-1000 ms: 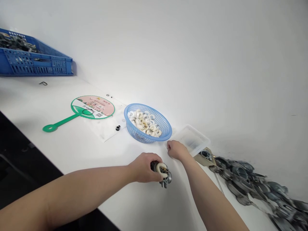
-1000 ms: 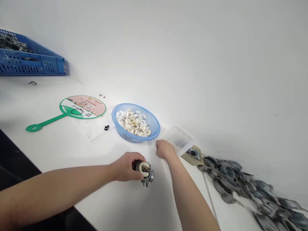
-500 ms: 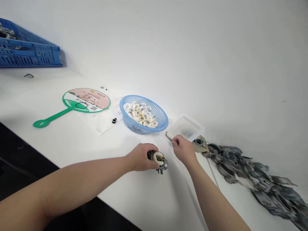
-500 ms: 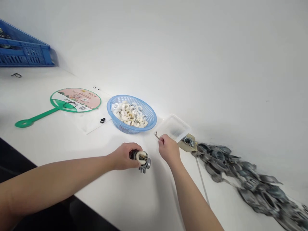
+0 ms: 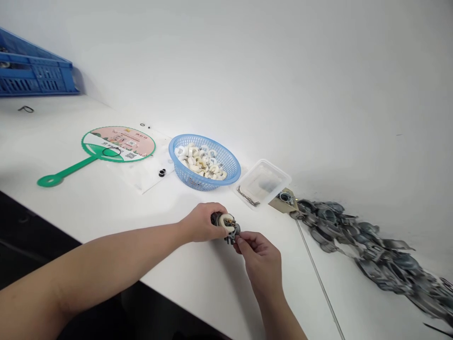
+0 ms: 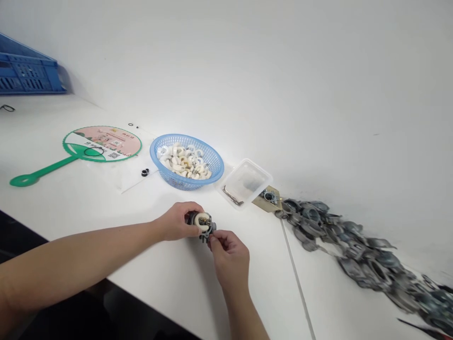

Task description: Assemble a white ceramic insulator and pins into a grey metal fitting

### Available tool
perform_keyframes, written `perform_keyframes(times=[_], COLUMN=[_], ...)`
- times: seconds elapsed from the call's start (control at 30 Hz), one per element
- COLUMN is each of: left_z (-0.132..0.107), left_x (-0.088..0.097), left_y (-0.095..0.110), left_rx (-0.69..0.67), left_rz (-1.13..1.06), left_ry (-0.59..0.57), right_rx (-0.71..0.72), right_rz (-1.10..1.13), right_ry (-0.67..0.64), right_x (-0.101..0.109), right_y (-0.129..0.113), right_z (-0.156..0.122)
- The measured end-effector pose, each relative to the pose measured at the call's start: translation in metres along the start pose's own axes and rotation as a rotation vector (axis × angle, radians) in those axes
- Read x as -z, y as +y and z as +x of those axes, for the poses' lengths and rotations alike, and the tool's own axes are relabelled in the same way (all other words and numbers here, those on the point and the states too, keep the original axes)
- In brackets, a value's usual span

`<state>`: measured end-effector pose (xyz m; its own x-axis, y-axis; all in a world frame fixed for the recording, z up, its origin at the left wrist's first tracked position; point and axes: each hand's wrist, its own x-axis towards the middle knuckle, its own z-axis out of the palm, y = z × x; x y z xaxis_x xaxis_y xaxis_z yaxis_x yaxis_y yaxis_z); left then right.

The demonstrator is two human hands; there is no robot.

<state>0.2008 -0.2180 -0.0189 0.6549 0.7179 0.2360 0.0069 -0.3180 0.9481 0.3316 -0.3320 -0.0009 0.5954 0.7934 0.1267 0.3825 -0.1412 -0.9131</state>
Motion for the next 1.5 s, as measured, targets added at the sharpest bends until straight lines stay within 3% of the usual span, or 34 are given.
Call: perform_keyframes(times=[0.43, 0.8, 1.5], left_z=[0.001, 0.001, 0.001], left_x=[0.000, 0.000, -0.002], left_y=[0.003, 0.003, 0.002], left_rx=[0.003, -0.016, -0.044], left_rz=[0.010, 0.035, 0.080], left_ry=[0.019, 0.020, 0.065], right_rx=[-0.071, -0.001, 0.010], right_rz=[0.003, -0.134, -0.351], right_ry=[0.051, 0.075, 0.141], right_x=[-0.006, -0.005, -0.014], right_y=[-0.005, -0.003, -0.025], right_z=[0.008, 0.011, 0.007])
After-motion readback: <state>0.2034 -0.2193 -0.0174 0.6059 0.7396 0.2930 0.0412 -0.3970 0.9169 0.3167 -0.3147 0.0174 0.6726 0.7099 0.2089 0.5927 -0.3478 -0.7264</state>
